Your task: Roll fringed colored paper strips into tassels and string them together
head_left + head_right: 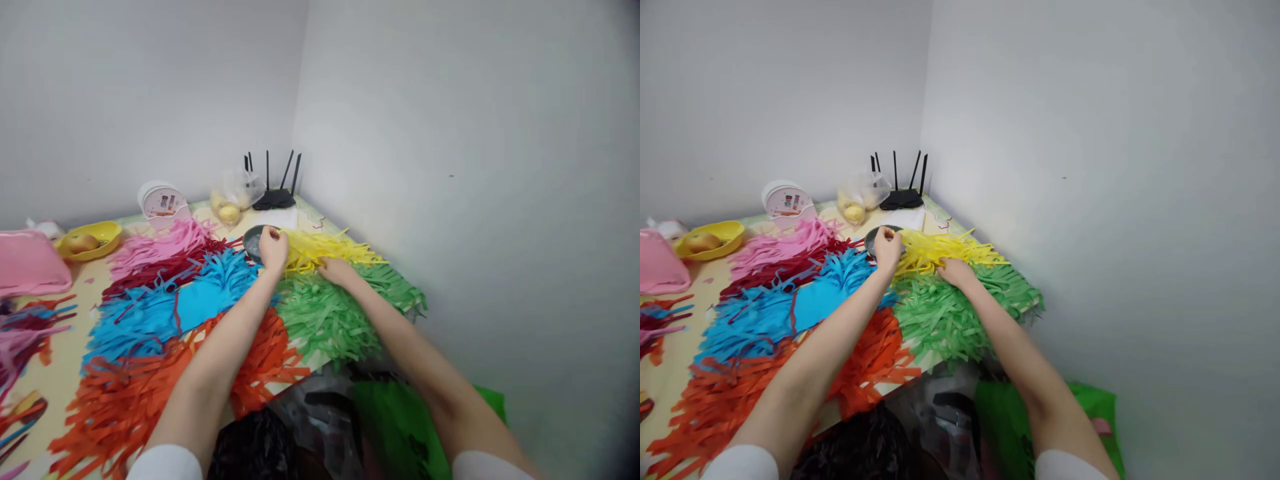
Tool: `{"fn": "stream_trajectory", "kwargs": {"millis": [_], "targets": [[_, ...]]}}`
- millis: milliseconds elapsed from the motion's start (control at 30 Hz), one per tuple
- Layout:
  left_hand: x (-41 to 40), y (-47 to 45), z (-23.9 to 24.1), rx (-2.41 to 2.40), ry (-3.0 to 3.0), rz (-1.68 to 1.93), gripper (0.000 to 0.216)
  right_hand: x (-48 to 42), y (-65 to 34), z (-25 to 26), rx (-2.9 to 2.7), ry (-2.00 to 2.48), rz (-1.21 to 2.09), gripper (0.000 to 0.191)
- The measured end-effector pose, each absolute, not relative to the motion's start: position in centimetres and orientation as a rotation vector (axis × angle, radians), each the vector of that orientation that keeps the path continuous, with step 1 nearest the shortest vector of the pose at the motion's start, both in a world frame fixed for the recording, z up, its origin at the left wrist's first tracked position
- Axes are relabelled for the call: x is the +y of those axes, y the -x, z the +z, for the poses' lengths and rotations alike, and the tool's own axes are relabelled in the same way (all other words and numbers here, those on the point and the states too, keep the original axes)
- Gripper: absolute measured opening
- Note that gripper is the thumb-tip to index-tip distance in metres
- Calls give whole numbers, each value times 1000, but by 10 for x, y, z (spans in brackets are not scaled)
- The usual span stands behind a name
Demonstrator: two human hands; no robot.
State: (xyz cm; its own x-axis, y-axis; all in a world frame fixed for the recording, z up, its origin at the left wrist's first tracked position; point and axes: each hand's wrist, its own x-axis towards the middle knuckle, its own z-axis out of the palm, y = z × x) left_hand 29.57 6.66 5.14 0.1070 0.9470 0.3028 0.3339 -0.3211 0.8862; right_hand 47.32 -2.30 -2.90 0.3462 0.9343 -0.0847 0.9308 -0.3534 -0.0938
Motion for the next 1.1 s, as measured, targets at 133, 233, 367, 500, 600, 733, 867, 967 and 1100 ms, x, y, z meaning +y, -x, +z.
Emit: {"fn": "stream_trajectory", "kwargs": {"millis": [133,233,367,500,600,733,867,967,1100], "targets": [[72,-289,49,1225,-1714,1255,14,-27,-480,-30,-1782,2606,171,36],[83,-282,59,1195,-1663,1334,15,-31,-482,-32,-1778,2636,139,35],[104,-268,84,1156,-1551,1445,15,-33,-483,-32,-1767,2648,108,36],[128,-225,116,1108,-1468,1577,13,-34,-481,-27,-1777,2632,135,37],[139,-164,139,1055,-1433,1703,14,-37,-476,-18,-1767,2620,155,36],[119,-69,149,1110,-1512,1836,17,-45,-464,12,-1633,2666,93,23],[64,-10,131,1185,-1737,1785,16,-58,-403,59,-1523,2560,-118,41],[18,4,110,1301,-2021,1588,12,-73,-303,88,-1738,1779,-295,38],[-36,15,88,1408,-2323,1218,7,-75,-168,91,-2116,1130,-157,51]]}}
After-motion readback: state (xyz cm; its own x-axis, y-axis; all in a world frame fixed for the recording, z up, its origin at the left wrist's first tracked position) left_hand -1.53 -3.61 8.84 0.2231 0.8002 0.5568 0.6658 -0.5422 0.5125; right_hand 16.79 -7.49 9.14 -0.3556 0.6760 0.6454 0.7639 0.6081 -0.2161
